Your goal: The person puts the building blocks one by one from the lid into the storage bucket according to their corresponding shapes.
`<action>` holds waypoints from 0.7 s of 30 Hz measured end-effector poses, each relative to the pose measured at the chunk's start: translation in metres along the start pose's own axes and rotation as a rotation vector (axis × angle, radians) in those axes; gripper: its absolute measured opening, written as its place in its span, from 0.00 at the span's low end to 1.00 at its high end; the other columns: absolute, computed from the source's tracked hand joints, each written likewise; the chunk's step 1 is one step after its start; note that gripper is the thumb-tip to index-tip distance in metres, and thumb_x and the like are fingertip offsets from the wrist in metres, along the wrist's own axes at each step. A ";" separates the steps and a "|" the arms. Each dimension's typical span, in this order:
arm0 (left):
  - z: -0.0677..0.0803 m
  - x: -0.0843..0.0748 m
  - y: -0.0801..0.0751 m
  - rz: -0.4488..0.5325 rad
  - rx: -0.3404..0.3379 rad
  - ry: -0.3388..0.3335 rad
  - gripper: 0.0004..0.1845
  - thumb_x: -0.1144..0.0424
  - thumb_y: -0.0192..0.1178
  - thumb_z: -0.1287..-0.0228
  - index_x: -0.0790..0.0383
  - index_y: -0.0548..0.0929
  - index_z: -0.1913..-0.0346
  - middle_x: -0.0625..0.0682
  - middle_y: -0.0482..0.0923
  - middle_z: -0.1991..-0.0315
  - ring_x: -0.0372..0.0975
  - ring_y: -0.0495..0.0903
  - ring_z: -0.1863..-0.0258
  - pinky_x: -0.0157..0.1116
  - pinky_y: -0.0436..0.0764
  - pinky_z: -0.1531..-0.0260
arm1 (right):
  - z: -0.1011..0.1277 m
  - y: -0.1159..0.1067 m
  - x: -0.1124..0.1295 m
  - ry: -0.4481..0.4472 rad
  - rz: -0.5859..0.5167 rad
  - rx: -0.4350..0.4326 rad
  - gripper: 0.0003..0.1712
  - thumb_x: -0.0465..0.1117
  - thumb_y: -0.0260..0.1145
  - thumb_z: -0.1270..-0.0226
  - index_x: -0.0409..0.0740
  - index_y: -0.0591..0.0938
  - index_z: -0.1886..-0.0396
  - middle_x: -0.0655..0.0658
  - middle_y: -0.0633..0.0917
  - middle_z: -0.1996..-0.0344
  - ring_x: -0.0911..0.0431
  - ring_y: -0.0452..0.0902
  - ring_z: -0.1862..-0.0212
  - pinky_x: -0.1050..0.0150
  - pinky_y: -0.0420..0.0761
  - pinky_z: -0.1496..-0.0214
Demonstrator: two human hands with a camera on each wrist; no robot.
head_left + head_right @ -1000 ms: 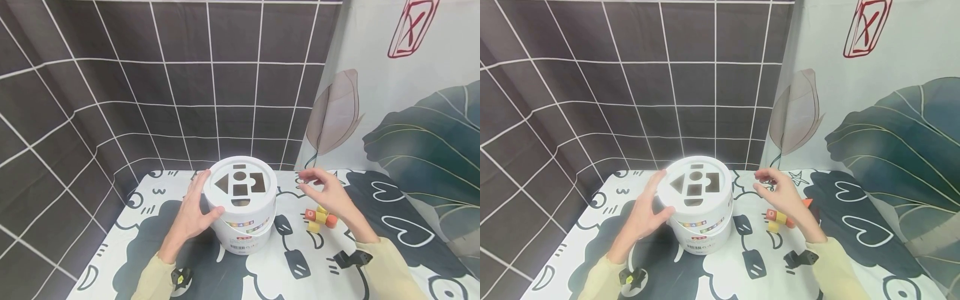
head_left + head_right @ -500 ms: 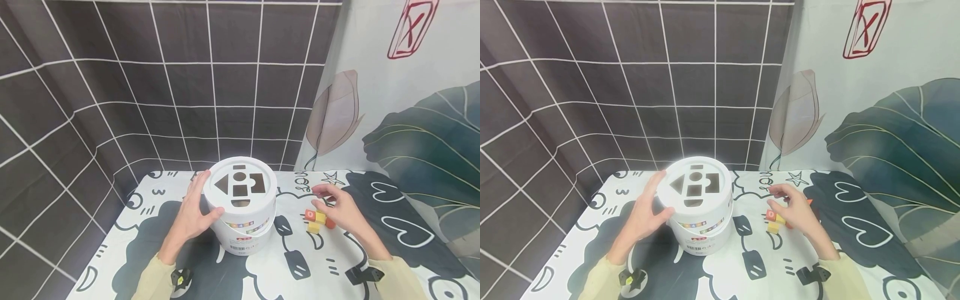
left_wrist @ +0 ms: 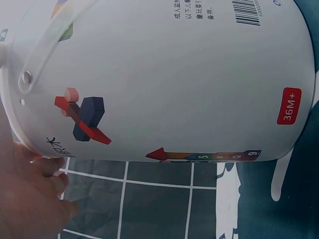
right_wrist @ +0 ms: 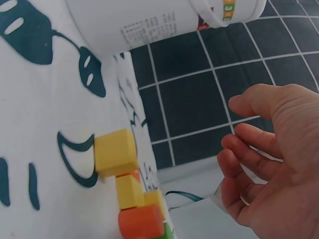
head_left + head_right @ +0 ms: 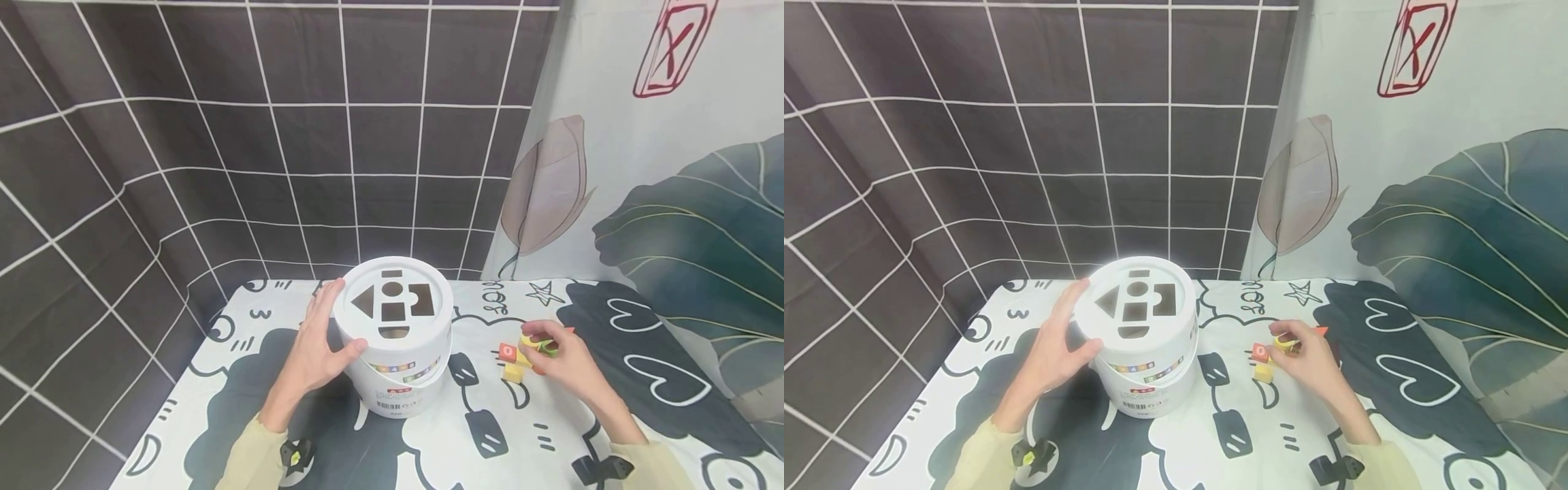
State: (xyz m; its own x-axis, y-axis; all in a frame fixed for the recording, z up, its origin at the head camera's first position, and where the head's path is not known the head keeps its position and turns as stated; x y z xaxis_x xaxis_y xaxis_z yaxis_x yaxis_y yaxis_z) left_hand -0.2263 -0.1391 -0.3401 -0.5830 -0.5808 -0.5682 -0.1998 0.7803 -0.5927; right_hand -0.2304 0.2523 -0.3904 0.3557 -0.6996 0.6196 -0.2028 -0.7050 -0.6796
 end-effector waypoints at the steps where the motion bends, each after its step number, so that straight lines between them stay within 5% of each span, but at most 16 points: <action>1: 0.000 0.000 0.000 -0.002 0.001 -0.001 0.51 0.34 0.61 0.43 0.61 0.59 0.23 0.57 0.58 0.24 0.57 0.50 0.24 0.65 0.50 0.32 | 0.001 0.000 -0.002 -0.001 -0.002 -0.002 0.19 0.31 0.75 0.44 0.35 0.83 0.51 0.41 0.85 0.58 0.48 0.79 0.58 0.61 0.79 0.57; 13: 0.000 0.000 0.001 -0.008 -0.007 0.008 0.53 0.29 0.57 0.42 0.63 0.60 0.24 0.58 0.59 0.24 0.61 0.51 0.25 0.64 0.49 0.31 | 0.015 0.010 -0.014 0.035 -0.002 0.005 0.22 0.26 0.75 0.49 0.34 0.82 0.52 0.40 0.85 0.58 0.47 0.79 0.59 0.61 0.78 0.61; 21: 0.000 0.000 0.001 -0.009 -0.003 -0.001 0.51 0.37 0.62 0.44 0.62 0.60 0.23 0.58 0.58 0.24 0.59 0.50 0.25 0.64 0.49 0.32 | 0.021 0.018 -0.023 0.085 -0.004 0.022 0.21 0.28 0.76 0.48 0.35 0.82 0.53 0.42 0.83 0.62 0.50 0.77 0.63 0.61 0.80 0.60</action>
Point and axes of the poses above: each hand's wrist, its own z-axis away from the middle knuckle, its own y-axis out of the palm, x = y × z, the point moved 7 cm from there along -z, towards the middle knuckle
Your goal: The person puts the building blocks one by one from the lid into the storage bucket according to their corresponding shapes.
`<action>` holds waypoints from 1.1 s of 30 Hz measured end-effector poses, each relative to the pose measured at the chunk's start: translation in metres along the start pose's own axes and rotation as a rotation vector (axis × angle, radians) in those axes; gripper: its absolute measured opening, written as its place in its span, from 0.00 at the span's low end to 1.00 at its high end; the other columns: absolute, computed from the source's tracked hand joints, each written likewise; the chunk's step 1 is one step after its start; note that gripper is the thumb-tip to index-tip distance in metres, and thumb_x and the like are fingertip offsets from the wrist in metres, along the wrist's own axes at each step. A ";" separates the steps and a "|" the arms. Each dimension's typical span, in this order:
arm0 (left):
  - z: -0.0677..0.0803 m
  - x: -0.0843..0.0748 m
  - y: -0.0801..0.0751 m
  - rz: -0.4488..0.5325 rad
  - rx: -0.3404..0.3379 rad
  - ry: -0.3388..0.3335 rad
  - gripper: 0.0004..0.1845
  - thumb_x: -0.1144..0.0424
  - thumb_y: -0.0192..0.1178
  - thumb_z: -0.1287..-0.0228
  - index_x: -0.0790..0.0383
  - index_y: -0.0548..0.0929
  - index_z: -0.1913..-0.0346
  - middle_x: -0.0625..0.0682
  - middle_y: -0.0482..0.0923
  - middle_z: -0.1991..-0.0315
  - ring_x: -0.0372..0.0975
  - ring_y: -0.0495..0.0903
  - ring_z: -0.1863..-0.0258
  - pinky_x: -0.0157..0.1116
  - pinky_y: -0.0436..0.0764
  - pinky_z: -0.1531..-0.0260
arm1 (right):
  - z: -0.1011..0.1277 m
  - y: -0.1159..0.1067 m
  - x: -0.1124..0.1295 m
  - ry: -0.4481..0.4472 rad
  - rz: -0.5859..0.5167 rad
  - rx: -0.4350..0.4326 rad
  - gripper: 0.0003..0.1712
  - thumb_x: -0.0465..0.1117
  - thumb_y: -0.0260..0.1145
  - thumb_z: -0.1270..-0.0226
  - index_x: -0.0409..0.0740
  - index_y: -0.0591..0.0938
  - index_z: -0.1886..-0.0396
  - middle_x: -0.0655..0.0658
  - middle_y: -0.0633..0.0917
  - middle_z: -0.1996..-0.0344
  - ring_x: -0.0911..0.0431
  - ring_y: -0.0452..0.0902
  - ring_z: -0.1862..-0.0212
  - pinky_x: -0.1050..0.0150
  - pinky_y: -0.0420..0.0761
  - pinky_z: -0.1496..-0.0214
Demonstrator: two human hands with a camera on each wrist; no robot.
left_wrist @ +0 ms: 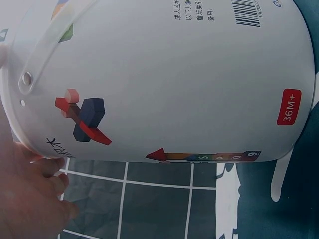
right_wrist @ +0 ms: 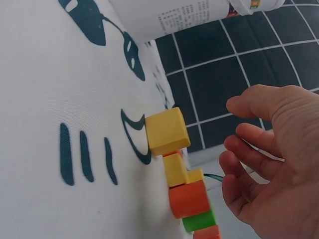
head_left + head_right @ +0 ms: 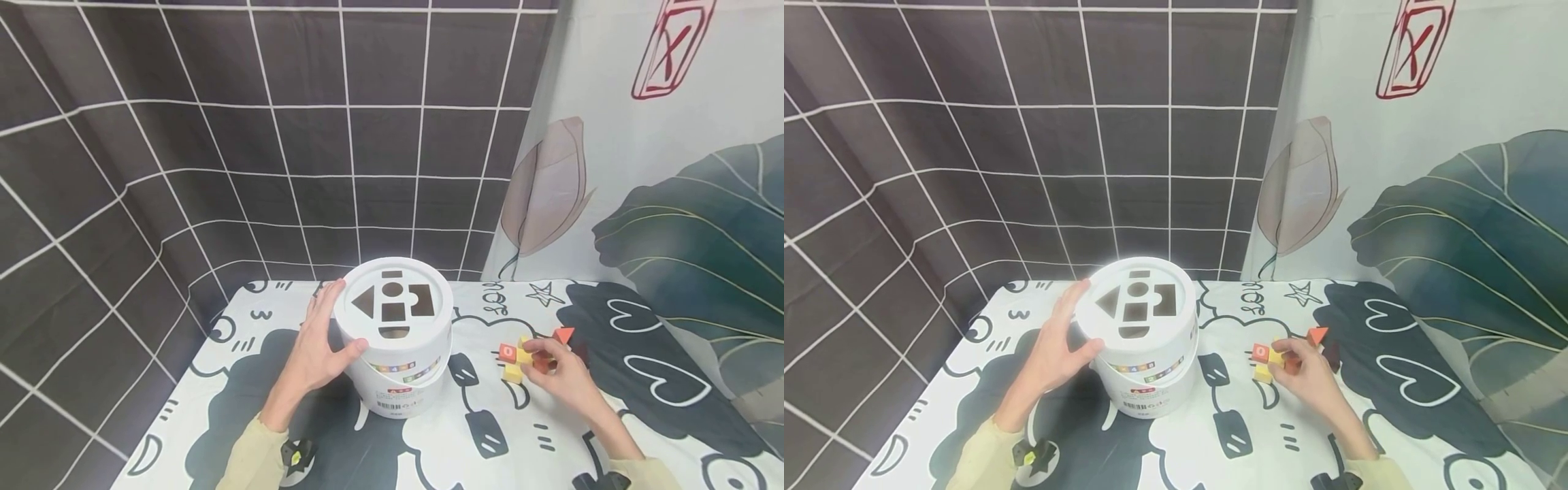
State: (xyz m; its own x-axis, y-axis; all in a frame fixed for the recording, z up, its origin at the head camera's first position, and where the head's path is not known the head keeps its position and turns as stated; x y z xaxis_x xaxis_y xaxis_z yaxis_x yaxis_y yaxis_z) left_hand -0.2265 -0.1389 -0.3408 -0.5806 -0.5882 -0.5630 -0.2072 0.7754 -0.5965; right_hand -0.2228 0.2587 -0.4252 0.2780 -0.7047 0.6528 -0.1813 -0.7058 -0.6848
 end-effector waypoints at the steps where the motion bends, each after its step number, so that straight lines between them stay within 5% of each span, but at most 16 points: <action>1: 0.000 0.000 0.000 -0.001 0.001 -0.004 0.50 0.38 0.62 0.44 0.62 0.60 0.23 0.58 0.58 0.24 0.59 0.50 0.24 0.64 0.49 0.32 | 0.001 0.001 -0.002 0.010 0.000 0.005 0.20 0.28 0.75 0.47 0.35 0.82 0.53 0.42 0.83 0.62 0.50 0.77 0.63 0.61 0.79 0.60; 19: 0.000 -0.001 0.000 0.006 -0.008 0.009 0.50 0.39 0.62 0.45 0.62 0.60 0.24 0.59 0.59 0.25 0.55 0.50 0.24 0.60 0.49 0.30 | 0.008 0.012 -0.014 -0.002 -0.023 -0.014 0.19 0.28 0.76 0.49 0.36 0.83 0.55 0.47 0.84 0.65 0.57 0.77 0.64 0.64 0.77 0.62; 33: 0.000 -0.001 0.000 0.011 -0.004 -0.003 0.50 0.41 0.63 0.45 0.61 0.60 0.23 0.58 0.59 0.24 0.54 0.49 0.23 0.63 0.49 0.31 | 0.008 0.020 -0.015 0.005 0.034 -0.003 0.21 0.27 0.77 0.52 0.35 0.83 0.56 0.45 0.84 0.62 0.51 0.79 0.60 0.60 0.79 0.59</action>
Point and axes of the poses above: each hand's wrist, its own z-axis away from the middle knuckle, its own y-axis out of the palm, x = y × z, the point moved 7 cm from there along -z, towards the middle knuckle
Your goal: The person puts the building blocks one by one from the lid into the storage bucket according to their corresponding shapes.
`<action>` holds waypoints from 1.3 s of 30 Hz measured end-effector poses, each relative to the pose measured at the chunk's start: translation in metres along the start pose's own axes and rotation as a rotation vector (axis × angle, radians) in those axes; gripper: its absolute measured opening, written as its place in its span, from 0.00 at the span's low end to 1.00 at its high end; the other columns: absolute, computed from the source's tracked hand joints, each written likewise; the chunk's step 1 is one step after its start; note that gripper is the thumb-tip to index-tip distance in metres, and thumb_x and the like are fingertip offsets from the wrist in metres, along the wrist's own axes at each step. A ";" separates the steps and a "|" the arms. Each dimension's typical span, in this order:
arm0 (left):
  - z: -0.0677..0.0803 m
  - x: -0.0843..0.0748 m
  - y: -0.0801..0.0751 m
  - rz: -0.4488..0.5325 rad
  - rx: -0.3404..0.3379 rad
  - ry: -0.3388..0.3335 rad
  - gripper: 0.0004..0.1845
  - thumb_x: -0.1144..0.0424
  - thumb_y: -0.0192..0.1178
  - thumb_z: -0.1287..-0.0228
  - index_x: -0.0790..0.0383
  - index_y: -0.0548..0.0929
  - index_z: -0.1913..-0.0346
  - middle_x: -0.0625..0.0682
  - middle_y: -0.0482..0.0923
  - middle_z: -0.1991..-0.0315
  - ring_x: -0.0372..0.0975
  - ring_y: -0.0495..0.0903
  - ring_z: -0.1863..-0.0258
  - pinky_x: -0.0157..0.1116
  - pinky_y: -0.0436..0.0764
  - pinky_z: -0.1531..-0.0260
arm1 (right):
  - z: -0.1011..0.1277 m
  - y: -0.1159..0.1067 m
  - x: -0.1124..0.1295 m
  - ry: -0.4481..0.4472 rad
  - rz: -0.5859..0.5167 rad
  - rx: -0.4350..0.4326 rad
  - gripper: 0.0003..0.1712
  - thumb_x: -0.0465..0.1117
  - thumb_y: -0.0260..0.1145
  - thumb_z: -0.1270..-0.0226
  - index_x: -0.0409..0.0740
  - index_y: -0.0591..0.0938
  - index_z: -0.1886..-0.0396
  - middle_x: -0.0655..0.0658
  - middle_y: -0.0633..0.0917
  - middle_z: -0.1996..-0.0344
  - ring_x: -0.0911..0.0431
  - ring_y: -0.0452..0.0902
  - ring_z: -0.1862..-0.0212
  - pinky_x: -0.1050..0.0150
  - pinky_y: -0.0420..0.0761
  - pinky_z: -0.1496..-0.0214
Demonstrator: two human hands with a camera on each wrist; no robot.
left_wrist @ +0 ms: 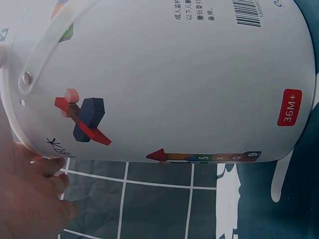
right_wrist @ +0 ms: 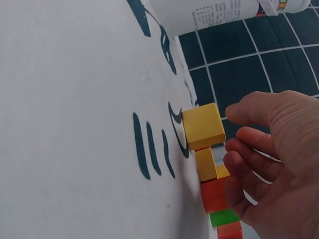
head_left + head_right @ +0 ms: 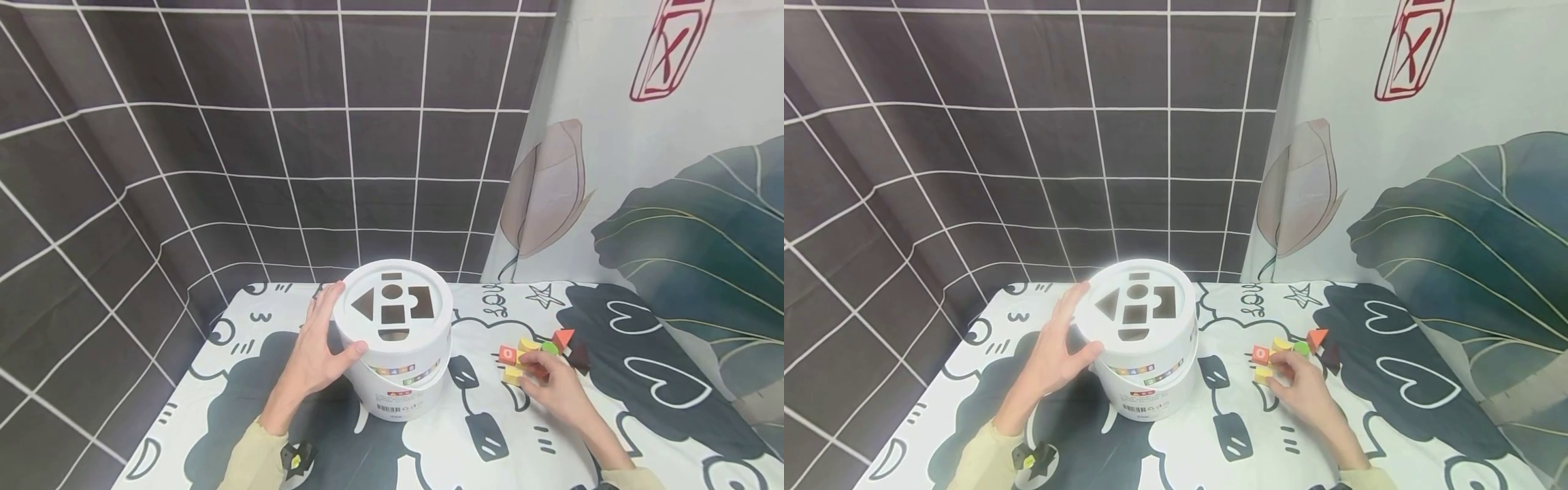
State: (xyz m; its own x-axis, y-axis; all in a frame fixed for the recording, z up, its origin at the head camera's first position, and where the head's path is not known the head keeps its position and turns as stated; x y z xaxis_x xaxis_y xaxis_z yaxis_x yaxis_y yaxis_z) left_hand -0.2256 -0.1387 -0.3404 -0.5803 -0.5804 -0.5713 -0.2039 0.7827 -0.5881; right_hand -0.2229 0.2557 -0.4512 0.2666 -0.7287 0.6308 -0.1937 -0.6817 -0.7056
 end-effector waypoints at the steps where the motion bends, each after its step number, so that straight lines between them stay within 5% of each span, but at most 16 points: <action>1: 0.000 0.000 0.000 0.001 0.000 -0.001 0.50 0.41 0.63 0.45 0.61 0.60 0.23 0.58 0.59 0.24 0.54 0.49 0.23 0.63 0.49 0.31 | 0.000 0.001 0.000 0.005 0.005 0.006 0.21 0.27 0.77 0.52 0.35 0.83 0.55 0.45 0.84 0.62 0.50 0.80 0.59 0.59 0.80 0.59; 14: 0.001 0.001 0.000 0.000 -0.003 0.009 0.50 0.39 0.62 0.44 0.61 0.60 0.23 0.58 0.59 0.24 0.56 0.49 0.24 0.60 0.48 0.29 | -0.001 0.007 0.002 0.056 0.057 0.075 0.20 0.29 0.76 0.49 0.35 0.82 0.54 0.40 0.84 0.56 0.42 0.81 0.53 0.45 0.80 0.47; 30: 0.000 0.001 0.000 0.005 -0.006 0.025 0.51 0.35 0.60 0.43 0.63 0.60 0.24 0.58 0.59 0.25 0.57 0.50 0.24 0.61 0.48 0.30 | -0.002 0.013 0.001 0.054 0.086 0.069 0.17 0.28 0.75 0.49 0.35 0.83 0.57 0.42 0.84 0.60 0.47 0.81 0.57 0.48 0.82 0.52; 39: 0.000 0.001 0.001 0.010 -0.008 0.029 0.51 0.32 0.59 0.42 0.62 0.60 0.24 0.59 0.60 0.25 0.59 0.51 0.25 0.62 0.48 0.30 | -0.003 0.015 0.002 0.047 0.106 0.071 0.15 0.28 0.76 0.50 0.37 0.84 0.60 0.48 0.83 0.65 0.55 0.75 0.65 0.58 0.78 0.63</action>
Point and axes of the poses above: each hand's wrist, its own z-axis away from the middle knuckle, its own y-axis out of the palm, x = y × z, the point moved 7 cm from there along -z, towards the middle knuckle
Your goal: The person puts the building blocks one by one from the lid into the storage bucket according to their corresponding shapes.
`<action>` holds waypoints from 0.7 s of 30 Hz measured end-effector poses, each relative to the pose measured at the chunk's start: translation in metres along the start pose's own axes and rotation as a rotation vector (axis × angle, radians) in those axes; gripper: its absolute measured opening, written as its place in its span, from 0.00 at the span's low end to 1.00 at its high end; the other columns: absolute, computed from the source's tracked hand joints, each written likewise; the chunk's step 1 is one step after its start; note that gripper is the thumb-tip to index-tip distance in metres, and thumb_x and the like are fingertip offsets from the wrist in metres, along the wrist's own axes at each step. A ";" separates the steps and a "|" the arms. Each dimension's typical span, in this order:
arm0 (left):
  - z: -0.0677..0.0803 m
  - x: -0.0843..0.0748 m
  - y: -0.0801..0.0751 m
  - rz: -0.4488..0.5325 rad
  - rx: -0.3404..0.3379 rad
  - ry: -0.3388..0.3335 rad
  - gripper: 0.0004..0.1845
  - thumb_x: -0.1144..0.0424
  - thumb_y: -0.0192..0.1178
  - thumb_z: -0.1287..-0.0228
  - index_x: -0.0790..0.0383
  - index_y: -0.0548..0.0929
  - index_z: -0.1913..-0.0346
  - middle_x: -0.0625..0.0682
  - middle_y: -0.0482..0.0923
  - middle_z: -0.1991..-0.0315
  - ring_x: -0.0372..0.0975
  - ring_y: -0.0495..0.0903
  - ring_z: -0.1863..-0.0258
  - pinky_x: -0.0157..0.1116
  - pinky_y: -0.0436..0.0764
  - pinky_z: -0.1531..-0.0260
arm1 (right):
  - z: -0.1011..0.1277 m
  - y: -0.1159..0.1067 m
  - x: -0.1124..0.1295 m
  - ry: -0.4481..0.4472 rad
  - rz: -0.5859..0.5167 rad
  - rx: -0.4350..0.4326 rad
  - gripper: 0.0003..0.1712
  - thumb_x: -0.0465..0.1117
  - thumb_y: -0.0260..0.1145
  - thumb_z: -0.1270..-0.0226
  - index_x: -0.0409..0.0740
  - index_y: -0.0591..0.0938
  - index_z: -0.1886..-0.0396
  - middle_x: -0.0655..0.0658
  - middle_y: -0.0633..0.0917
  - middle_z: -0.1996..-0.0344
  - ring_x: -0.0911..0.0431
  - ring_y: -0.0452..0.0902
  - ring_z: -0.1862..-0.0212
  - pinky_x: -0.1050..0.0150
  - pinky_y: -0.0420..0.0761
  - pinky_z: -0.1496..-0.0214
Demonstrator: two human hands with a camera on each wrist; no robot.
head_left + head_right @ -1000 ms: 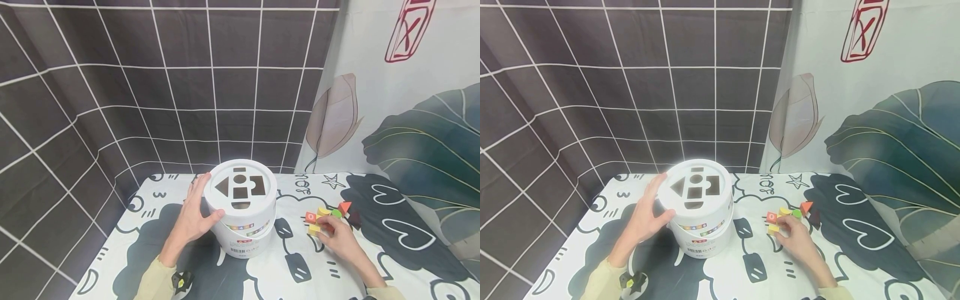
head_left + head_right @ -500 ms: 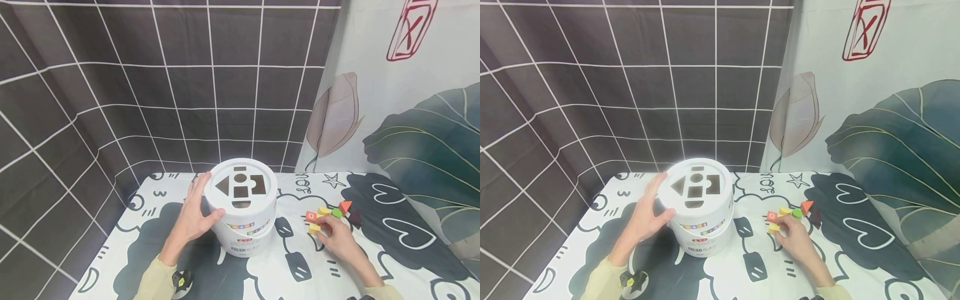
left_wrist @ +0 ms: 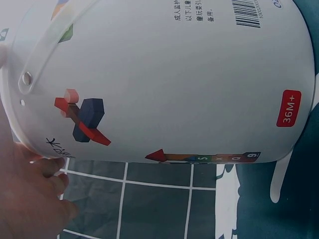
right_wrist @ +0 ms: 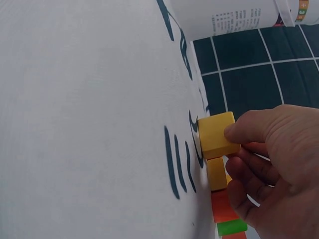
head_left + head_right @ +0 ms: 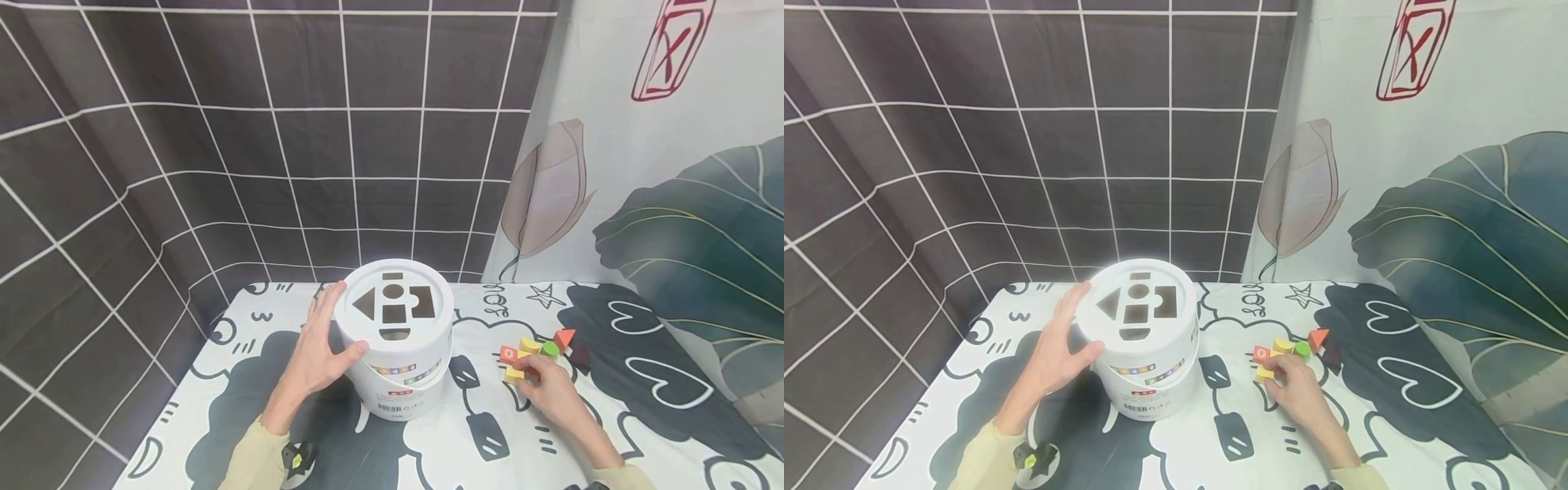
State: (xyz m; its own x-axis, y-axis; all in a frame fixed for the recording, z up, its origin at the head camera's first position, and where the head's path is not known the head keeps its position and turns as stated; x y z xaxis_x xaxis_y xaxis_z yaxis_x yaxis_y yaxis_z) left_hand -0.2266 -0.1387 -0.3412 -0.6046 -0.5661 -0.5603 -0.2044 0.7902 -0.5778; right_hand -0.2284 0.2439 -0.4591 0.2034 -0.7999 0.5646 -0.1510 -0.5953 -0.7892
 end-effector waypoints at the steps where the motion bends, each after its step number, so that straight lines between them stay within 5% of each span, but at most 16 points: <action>1: 0.000 0.000 0.000 -0.002 -0.001 0.003 0.51 0.32 0.59 0.42 0.63 0.60 0.24 0.59 0.60 0.25 0.60 0.51 0.25 0.62 0.48 0.30 | 0.000 0.000 0.000 0.000 -0.001 -0.002 0.15 0.28 0.76 0.50 0.37 0.84 0.60 0.48 0.82 0.66 0.55 0.74 0.66 0.59 0.77 0.65; 21: -0.001 0.000 0.000 -0.001 -0.004 0.023 0.51 0.34 0.60 0.42 0.64 0.60 0.24 0.59 0.60 0.25 0.56 0.52 0.25 0.62 0.48 0.30 | 0.000 -0.010 0.003 0.020 -0.024 -0.019 0.15 0.26 0.73 0.49 0.36 0.84 0.59 0.49 0.79 0.70 0.55 0.71 0.67 0.63 0.75 0.66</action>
State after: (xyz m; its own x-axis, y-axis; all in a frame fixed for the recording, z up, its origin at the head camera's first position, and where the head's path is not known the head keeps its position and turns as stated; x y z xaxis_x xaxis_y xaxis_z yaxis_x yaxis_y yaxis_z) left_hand -0.2276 -0.1383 -0.3410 -0.6219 -0.5617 -0.5457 -0.2086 0.7904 -0.5759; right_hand -0.2258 0.2473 -0.4495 0.1878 -0.7864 0.5884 -0.1647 -0.6158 -0.7705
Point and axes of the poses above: each hand's wrist, its own z-axis away from the middle knuckle, its own y-axis out of the palm, x = y × z, the point moved 7 cm from there along -z, towards the middle knuckle
